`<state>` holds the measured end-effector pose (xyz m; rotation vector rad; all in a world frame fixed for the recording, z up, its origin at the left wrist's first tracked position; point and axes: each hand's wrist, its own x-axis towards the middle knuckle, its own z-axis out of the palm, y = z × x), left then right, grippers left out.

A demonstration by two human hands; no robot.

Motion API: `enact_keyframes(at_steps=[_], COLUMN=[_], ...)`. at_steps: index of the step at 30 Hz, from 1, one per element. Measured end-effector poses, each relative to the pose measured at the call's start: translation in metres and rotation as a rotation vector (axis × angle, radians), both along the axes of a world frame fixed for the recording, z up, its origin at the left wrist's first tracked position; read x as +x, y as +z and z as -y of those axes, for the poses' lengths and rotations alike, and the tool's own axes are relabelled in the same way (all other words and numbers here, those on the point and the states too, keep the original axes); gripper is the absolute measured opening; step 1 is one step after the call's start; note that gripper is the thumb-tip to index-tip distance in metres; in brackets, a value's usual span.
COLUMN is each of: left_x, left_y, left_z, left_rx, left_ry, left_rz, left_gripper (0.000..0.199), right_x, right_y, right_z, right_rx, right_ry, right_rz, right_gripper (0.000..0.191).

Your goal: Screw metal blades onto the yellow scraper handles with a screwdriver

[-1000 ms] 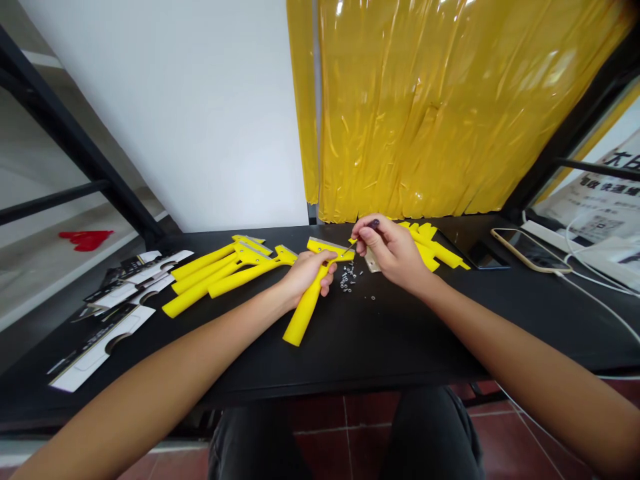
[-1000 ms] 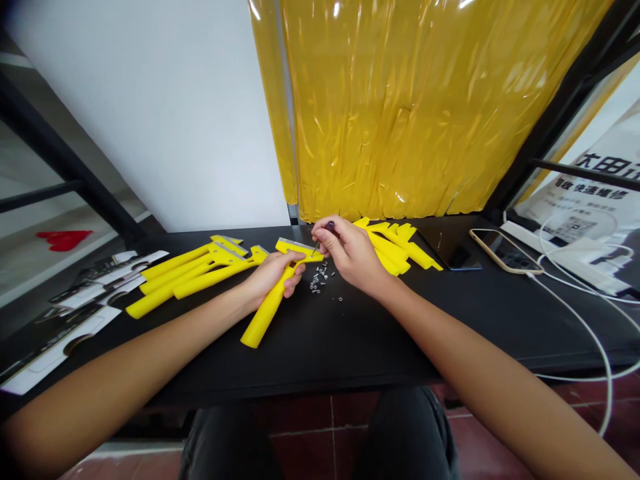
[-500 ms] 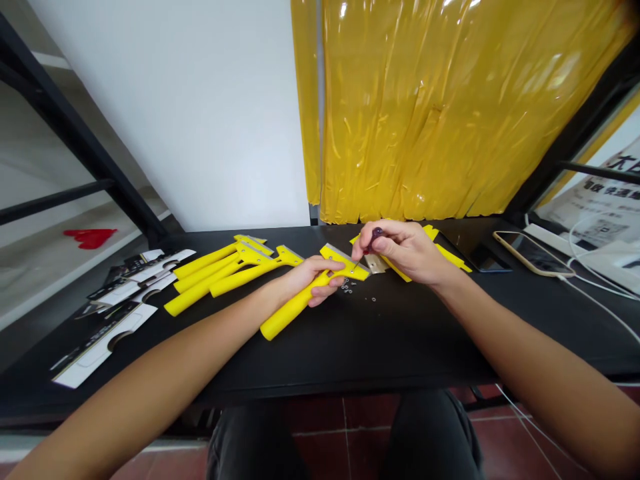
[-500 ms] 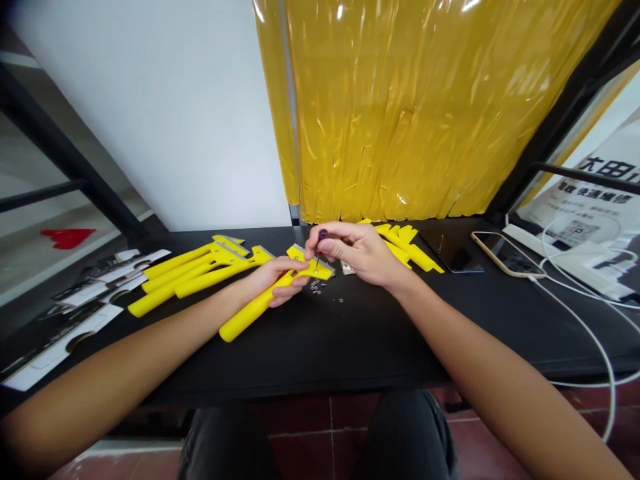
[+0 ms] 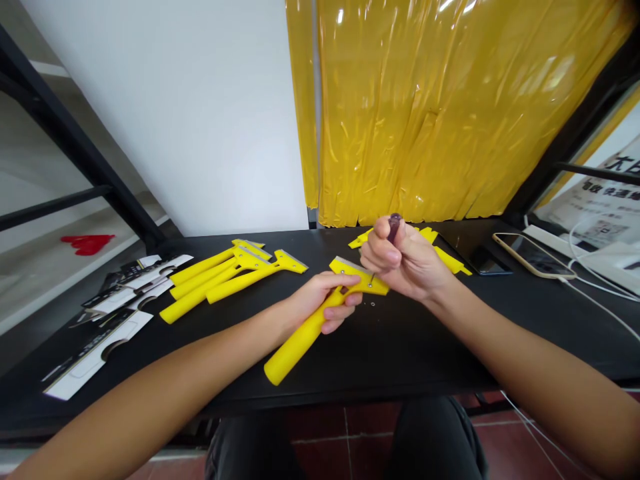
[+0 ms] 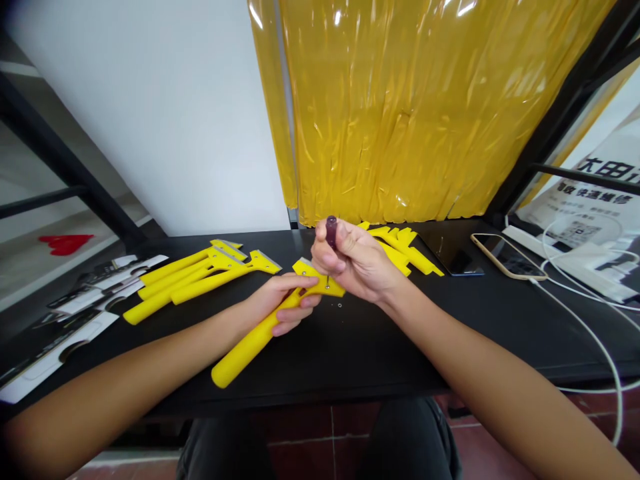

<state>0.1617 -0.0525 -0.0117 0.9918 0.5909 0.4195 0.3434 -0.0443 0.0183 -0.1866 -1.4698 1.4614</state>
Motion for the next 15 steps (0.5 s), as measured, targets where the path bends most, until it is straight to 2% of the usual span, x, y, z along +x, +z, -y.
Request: enact_keyframes(at_steps=[5,9,13,15], left_x=[-0.0013,-0.0014,-0.0005,-0.0005], left_y=[-0.0057,-0.0084,-0.0098,-0.0098], left_z=[-0.0015,-0.0035,-0.0053,-0.0069], left_rx=[0.031,0.07,0.112,0.119], left_ry=[0.032,0.102,0.189,0.213], left_rz=[-0.021,-0.044,-0.05,-0.047], left_gripper=[0.045,0.042,0.041,0.041], right_x=[-0.0007,-0.0022,-0.0069,-0.0088], right_y=[0.0076,0.0073,0.0041,0.0043], right_z=[0.004,0.0049,0.0073,0.008], right_rx=[0.0,-0.047,-0.108,-0.14], right_ry=[-0.064,-0.121,-0.094,-0.077], right_rz=[0.026,-0.015,-0.021,-0.039], right_gripper=[0.054,0.049,0.042,0.044])
